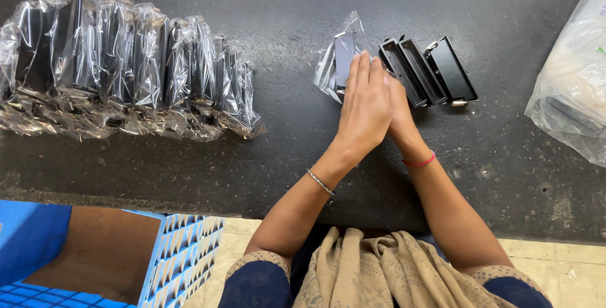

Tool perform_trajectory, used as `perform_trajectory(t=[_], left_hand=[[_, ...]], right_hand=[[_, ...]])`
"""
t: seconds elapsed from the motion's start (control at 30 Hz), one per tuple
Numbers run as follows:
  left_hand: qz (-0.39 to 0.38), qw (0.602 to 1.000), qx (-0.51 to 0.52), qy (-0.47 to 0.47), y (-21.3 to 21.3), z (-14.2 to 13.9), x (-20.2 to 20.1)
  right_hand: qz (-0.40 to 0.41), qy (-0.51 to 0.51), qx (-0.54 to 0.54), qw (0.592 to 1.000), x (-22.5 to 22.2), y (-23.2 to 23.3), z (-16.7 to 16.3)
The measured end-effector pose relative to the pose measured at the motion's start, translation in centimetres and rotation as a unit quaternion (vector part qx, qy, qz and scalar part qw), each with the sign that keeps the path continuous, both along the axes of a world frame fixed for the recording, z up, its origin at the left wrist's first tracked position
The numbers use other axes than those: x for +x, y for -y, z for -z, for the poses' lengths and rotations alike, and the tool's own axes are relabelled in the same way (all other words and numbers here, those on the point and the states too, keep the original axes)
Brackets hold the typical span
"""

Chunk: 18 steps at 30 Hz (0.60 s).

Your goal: The person repeatedly picks up small black rectangular parts and places them into clear plastic bags. They seal each bag and set it aside on the table, building a growing stack of packaged parts. The person also retrieves additional parts from a larger bag and continues the packaging cycle.

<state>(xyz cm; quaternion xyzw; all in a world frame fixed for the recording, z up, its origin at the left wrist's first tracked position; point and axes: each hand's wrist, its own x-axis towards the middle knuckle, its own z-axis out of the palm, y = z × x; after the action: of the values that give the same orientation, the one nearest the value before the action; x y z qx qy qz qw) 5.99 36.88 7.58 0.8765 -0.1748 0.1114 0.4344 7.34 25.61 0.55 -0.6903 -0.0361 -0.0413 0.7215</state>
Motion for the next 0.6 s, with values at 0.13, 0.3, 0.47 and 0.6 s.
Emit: perform_trajectory(t=[0.13, 0.3, 0.47, 0.6], left_hand=[[0.053, 0.997, -0.052, -0.034, -0.4, -0.5, 0.7], [0.132, 0.96, -0.24, -0.058, -4.0, -1.2, 4.0], [-0.098, 0.994, -0.031, 0.025, -8.6, -0.7, 6.9], [-0.011, 0.99, 0.092, 0.104, -9.0, 0.0, 7.2]], right_hand=[[-0.04, -0.036, 0.139, 0.989, 0.9, -0.9, 0.8], [0.01, -0.059, -0.275, 0.96, -0.1, 0.2, -3.7], [-0.064, -0.062, -0.142, 0.986, -1.3, -0.8, -7.5], [-0.066, -0.079, -0.208, 0.973, -2.0, -1.1, -9.3]])
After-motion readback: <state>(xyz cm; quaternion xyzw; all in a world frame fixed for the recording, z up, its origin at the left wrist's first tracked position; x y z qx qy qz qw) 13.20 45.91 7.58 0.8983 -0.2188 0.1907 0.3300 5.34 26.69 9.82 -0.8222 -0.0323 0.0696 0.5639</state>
